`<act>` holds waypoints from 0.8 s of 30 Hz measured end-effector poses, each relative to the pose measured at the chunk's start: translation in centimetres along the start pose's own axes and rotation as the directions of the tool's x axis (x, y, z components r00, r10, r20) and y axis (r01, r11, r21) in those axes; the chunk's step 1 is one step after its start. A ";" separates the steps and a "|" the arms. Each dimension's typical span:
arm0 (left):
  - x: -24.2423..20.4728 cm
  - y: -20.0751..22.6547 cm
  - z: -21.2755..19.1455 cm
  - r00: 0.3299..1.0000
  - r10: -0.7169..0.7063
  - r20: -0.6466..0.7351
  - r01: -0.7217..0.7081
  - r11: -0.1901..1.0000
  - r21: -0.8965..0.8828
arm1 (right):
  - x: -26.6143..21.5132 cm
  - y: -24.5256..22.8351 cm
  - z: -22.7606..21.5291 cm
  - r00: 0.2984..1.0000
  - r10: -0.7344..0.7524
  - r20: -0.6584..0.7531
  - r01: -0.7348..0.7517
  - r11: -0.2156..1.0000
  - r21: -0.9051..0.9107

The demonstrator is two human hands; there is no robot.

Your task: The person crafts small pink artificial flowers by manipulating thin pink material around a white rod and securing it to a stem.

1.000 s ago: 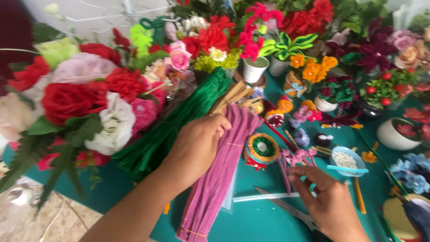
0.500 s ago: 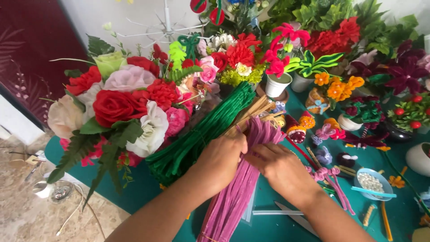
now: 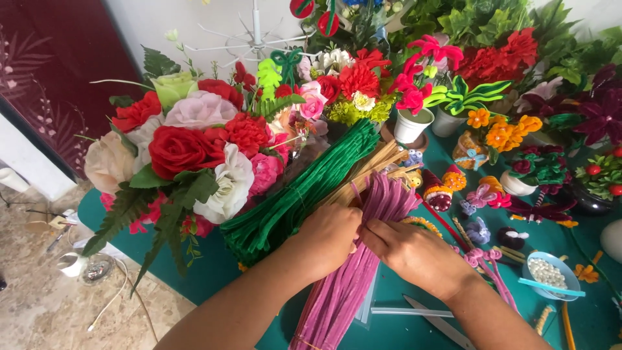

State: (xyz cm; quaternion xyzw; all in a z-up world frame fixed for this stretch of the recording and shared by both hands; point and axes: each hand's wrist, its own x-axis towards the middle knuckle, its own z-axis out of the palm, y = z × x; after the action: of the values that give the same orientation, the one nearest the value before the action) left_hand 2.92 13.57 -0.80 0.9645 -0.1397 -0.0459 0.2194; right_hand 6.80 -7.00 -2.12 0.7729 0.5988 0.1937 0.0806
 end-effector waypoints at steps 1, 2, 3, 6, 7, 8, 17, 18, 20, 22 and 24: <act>-0.1 0.1 -0.1 1.000 -0.012 0.024 0.013 1.000 -0.016 | -0.2 0.1 0.2 1.000 -0.017 -0.005 0.017 1.000 -0.017; -0.1 0.1 -0.3 0.999 -0.024 0.048 0.026 0.999 -0.032 | -0.4 0.2 0.4 0.999 -0.034 -0.009 0.033 0.999 -0.034; 0.0 -0.1 0.1 0.999 -0.026 0.047 0.027 0.999 -0.031 | -0.7 0.4 0.5 0.999 -0.035 -0.011 0.035 0.999 -0.035; 0.2 -0.6 0.6 0.999 0.019 0.046 -0.016 0.998 -0.064 | -1.3 0.6 1.0 1.000 -0.020 -0.004 0.020 1.000 0.010; 0.1 -0.6 0.4 0.999 0.040 0.035 -0.037 0.995 -0.091 | -1.4 0.6 1.1 1.000 -0.021 -0.006 0.021 1.000 0.002; 0.0 -0.6 0.1 0.998 0.060 0.022 -0.057 0.991 -0.118 | -1.5 0.7 1.2 1.000 -0.022 -0.008 0.022 1.000 -0.006; 0.8 -0.1 1.1 0.996 -0.020 0.083 0.014 0.998 0.068 | -0.5 0.2 -1.7 0.970 -0.081 -0.229 0.078 0.997 -0.020; 0.8 0.0 1.3 0.996 -0.021 0.083 0.015 0.998 0.068 | -0.3 -0.1 -2.2 0.970 -0.081 -0.230 0.079 0.997 -0.019; 1.0 0.0 1.6 0.995 -0.049 0.087 0.040 0.994 0.103 | 0.2 -0.7 -3.2 0.940 -0.066 -0.333 0.088 0.995 0.050; 1.1 0.5 0.9 0.989 -0.088 0.122 0.080 0.994 0.068 | 0.6 -2.1 -4.0 0.923 -0.067 -0.380 0.107 0.991 0.086; 0.8 1.1 0.1 0.979 -0.125 0.161 0.121 0.992 0.035 | 0.9 -3.3 -5.1 0.903 -0.062 -0.426 0.125 0.985 0.122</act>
State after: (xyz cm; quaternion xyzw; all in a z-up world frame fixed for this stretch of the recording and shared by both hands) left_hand 3.39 12.35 -0.44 0.9670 -0.0978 -0.1361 0.1919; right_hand 2.04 -5.79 1.60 0.6871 0.6512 0.3070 -0.0979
